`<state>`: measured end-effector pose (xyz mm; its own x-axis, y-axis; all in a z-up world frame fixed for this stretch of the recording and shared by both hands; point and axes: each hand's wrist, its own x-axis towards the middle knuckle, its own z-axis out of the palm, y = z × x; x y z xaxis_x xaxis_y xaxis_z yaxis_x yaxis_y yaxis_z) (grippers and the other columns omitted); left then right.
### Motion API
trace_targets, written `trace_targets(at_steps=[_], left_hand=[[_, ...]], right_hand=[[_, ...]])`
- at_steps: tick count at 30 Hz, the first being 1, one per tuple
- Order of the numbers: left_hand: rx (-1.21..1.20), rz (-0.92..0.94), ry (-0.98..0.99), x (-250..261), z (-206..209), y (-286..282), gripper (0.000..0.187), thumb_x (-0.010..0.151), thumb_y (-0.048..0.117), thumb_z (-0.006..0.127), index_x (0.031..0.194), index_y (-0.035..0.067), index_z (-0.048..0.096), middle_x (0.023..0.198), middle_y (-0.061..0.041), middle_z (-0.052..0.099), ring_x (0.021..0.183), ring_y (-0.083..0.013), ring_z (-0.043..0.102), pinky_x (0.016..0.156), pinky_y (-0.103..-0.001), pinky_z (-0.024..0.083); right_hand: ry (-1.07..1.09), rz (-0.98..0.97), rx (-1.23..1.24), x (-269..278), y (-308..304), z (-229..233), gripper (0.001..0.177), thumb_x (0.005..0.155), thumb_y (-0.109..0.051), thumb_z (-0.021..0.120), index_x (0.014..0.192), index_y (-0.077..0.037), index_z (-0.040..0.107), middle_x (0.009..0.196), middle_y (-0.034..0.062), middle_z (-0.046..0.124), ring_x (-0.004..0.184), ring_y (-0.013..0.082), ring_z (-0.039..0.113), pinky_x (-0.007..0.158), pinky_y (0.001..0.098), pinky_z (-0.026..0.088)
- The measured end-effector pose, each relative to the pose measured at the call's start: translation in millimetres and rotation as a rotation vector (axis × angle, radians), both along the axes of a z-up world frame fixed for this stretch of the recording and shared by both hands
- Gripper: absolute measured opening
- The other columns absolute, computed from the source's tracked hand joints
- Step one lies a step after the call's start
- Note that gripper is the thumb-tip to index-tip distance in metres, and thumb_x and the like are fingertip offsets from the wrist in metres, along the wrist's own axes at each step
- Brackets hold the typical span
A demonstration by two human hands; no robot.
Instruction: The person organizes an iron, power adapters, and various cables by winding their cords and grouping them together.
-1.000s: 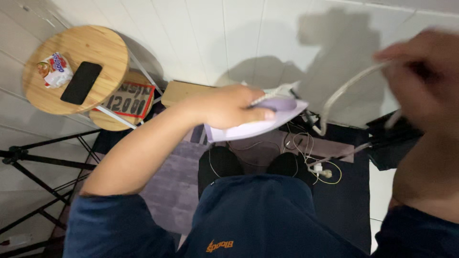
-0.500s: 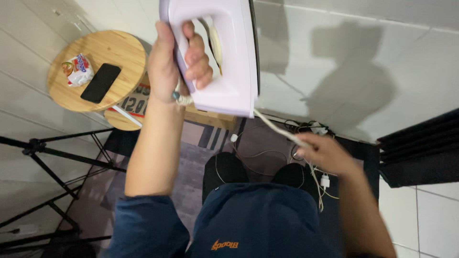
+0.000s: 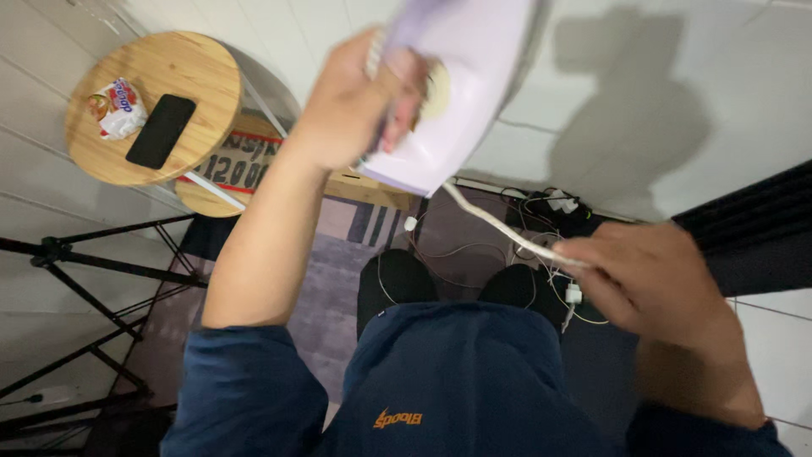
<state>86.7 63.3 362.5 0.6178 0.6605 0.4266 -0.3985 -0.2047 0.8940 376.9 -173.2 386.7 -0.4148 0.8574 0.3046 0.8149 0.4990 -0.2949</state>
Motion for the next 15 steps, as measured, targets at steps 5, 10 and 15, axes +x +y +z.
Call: trace_targets(at_steps=[5,10,15], left_hand=[[0.596,-0.093,0.321,35.5,11.3,-37.5,0.048,0.104,0.043,0.066,0.128,0.003,0.059,0.103,-0.010,0.072,0.090,-0.0231,0.073,0.080,-0.036,0.060],[0.557,-0.263,0.897,44.4,40.6,-76.8,0.066,0.071,0.053,0.088,0.108,0.003,0.065,0.087,-0.011,0.073,0.076,-0.0259,0.075,0.072,-0.037,0.061],[0.785,-0.460,0.991,41.2,59.0,-86.6,0.028,0.080,0.026,0.075,0.093,0.002,0.071,0.082,-0.015,0.073,0.077,-0.0303,0.072,0.073,-0.043,0.056]], right_hand=[[-0.120,0.087,0.256,-15.8,31.4,37.4,0.017,0.091,-0.022,0.077,0.102,-0.011,0.070,0.069,0.0020,0.062,0.057,0.0175,0.059,0.048,0.0333,0.042],[-0.328,0.236,0.117,-24.4,56.7,65.3,0.018,0.087,-0.024,0.073,0.098,-0.009,0.073,0.072,0.0052,0.069,0.057,0.0189,0.064,0.045,0.0335,0.046],[-0.199,0.272,-0.318,3.2,100.7,60.7,0.019,0.093,-0.030,0.071,0.097,-0.011,0.070,0.092,0.0005,0.077,0.053,0.0062,0.062,0.043,0.0240,0.044]])
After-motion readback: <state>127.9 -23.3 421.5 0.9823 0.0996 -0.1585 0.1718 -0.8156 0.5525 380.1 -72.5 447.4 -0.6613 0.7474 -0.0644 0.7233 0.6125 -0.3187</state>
